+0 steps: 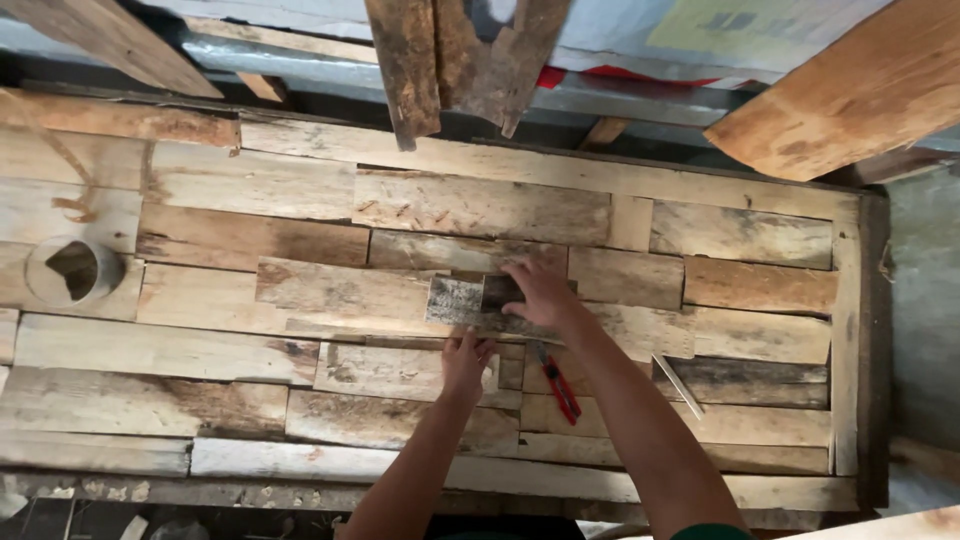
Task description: Arranging and fitting thin wood planks onto a wooden base.
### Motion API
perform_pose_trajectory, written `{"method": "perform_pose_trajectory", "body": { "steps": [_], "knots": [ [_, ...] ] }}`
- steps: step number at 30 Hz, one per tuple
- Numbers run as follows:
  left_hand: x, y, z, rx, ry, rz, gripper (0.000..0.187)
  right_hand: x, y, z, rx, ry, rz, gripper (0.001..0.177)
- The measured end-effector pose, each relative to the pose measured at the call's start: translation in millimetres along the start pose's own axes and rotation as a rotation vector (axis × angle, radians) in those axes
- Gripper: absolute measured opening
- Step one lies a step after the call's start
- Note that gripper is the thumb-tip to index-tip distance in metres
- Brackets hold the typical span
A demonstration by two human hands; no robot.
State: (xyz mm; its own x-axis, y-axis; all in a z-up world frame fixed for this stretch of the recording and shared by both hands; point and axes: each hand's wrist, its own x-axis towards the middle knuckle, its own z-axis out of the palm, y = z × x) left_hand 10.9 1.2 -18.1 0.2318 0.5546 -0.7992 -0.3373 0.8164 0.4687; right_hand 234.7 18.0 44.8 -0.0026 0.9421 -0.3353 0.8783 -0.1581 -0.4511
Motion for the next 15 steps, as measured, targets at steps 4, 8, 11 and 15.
{"method": "perform_pose_trajectory", "body": {
  "steps": [4,8,11,15],
  "knots": [
    [11,-9,-6,-0.011,0.005,-0.002,0.022,2,-28,-32,-0.021,-0.074,0.098,0.087],
    [12,-10,-7,-0.012,-0.020,0.000,0.020,7,-28,-37,-0.012,-0.161,0.153,0.086],
    [18,-14,-13,-0.031,-0.045,0.003,0.019,9,-29,-41,0.043,-0.183,0.150,0.082],
    [11,-10,-13,0.003,-0.041,0.001,0.018,7,-26,-40,0.144,-0.190,0.130,0.080]
  ]
}}
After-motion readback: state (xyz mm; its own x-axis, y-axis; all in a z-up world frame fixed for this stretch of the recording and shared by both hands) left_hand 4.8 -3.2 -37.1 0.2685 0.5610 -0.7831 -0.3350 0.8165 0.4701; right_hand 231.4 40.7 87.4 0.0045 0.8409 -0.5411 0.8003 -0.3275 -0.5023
